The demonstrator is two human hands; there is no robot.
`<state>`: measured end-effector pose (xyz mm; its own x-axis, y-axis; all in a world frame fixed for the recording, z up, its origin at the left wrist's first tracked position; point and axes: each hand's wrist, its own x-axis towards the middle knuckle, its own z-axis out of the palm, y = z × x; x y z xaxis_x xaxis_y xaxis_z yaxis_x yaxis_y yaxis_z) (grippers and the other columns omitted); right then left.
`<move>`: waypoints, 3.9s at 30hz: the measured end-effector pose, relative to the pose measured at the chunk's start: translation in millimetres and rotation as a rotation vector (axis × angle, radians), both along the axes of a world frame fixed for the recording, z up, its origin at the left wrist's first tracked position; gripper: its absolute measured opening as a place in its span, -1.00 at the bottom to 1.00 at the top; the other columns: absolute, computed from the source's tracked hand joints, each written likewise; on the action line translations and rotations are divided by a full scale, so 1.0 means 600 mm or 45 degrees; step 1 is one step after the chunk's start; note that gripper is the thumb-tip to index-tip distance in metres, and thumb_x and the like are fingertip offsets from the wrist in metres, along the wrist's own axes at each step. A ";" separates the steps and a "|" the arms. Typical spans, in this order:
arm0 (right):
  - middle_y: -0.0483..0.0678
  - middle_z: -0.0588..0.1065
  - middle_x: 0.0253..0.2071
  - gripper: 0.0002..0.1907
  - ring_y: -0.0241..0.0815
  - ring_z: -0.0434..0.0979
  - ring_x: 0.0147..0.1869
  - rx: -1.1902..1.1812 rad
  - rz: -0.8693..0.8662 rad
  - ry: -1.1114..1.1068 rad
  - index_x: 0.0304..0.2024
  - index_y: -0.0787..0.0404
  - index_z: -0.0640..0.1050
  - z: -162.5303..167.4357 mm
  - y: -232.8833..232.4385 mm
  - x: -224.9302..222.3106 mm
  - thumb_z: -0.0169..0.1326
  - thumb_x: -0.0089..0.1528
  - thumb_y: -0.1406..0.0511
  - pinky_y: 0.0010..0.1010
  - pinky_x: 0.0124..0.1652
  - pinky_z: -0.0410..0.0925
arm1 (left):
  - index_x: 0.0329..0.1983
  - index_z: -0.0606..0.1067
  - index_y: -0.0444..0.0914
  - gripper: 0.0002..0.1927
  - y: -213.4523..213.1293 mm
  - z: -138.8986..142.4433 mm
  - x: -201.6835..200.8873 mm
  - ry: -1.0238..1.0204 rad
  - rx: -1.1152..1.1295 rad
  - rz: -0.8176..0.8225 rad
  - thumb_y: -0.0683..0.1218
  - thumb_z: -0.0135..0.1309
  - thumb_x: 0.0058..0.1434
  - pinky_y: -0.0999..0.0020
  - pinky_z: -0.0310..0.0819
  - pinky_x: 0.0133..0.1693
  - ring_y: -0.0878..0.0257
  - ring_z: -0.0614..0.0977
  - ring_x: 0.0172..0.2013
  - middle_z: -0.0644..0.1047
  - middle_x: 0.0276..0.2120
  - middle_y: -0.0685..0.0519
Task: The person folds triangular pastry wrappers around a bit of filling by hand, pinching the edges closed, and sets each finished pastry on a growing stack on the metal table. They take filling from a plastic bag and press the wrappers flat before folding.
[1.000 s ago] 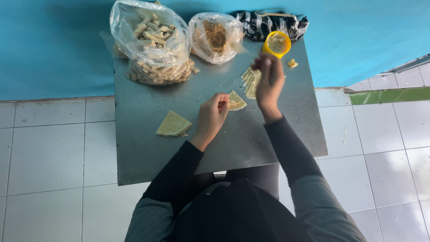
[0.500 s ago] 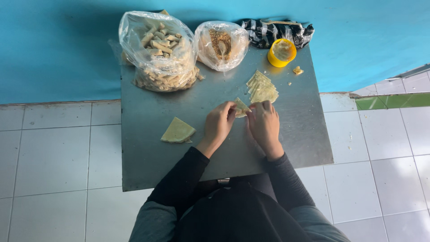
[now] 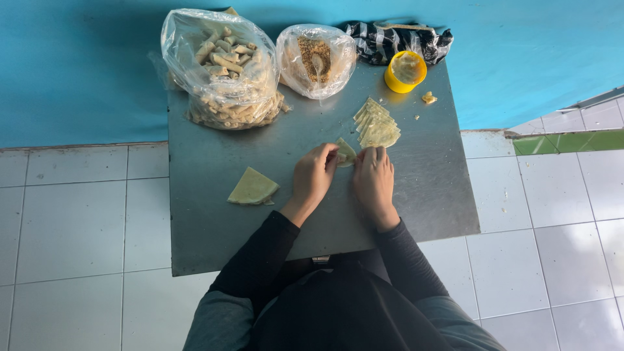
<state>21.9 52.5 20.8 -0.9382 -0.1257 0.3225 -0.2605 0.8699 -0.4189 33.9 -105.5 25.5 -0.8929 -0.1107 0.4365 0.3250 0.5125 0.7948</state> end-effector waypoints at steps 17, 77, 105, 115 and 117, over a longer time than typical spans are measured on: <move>0.06 0.45 -0.11 -0.90 0.10 0.48 0.00 -0.087 0.004 -0.012 -0.12 0.26 0.42 -0.010 -0.003 -0.001 0.01 0.31 0.41 -0.09 0.01 0.27 | -0.11 0.51 -0.29 -0.79 -0.003 -0.009 0.002 -0.058 0.043 -0.004 -0.26 0.21 0.20 0.24 0.58 -0.24 0.07 0.71 -0.25 0.65 -0.27 -0.05; 0.03 0.52 -0.21 -0.94 0.09 0.55 -0.10 -0.127 0.473 0.107 -0.26 0.19 0.62 0.009 0.052 0.013 0.17 0.20 0.38 -0.18 -0.10 0.42 | -0.30 0.60 -0.22 -0.89 0.021 0.014 0.047 0.110 -0.435 -0.092 -0.10 0.25 0.17 0.06 0.41 -0.16 0.03 0.66 -0.28 0.63 -0.39 -0.03; 0.02 0.45 -0.16 -0.72 0.05 0.47 -0.01 -0.237 0.224 -0.173 -0.36 0.16 0.65 0.021 0.066 -0.007 0.40 0.01 0.17 -0.19 -0.03 0.34 | -0.37 0.69 0.02 -0.80 0.031 0.023 0.047 -0.367 -0.419 0.188 0.13 0.39 -0.03 -0.01 0.17 -0.08 0.07 0.49 -0.07 0.52 -0.22 0.10; -0.06 0.43 -0.07 -0.87 0.03 0.38 0.12 -0.049 0.283 0.205 -0.27 0.02 0.70 0.017 0.054 0.025 0.34 0.13 0.21 -0.11 0.11 0.22 | -0.37 0.64 -0.04 -0.88 0.036 -0.006 0.055 -0.011 -0.535 0.293 0.03 0.33 0.12 0.00 0.08 -0.02 0.09 0.41 0.01 0.46 -0.12 0.13; -0.04 0.41 -0.11 -0.81 0.04 0.36 0.09 -0.149 0.187 0.112 -0.31 0.03 0.70 0.022 0.047 0.015 0.38 0.06 0.17 -0.11 0.08 0.22 | -0.41 0.63 -0.07 -0.83 0.044 -0.003 0.048 -0.243 -0.402 0.344 0.07 0.35 0.06 -0.05 0.04 -0.07 0.02 0.37 0.00 0.43 -0.13 0.08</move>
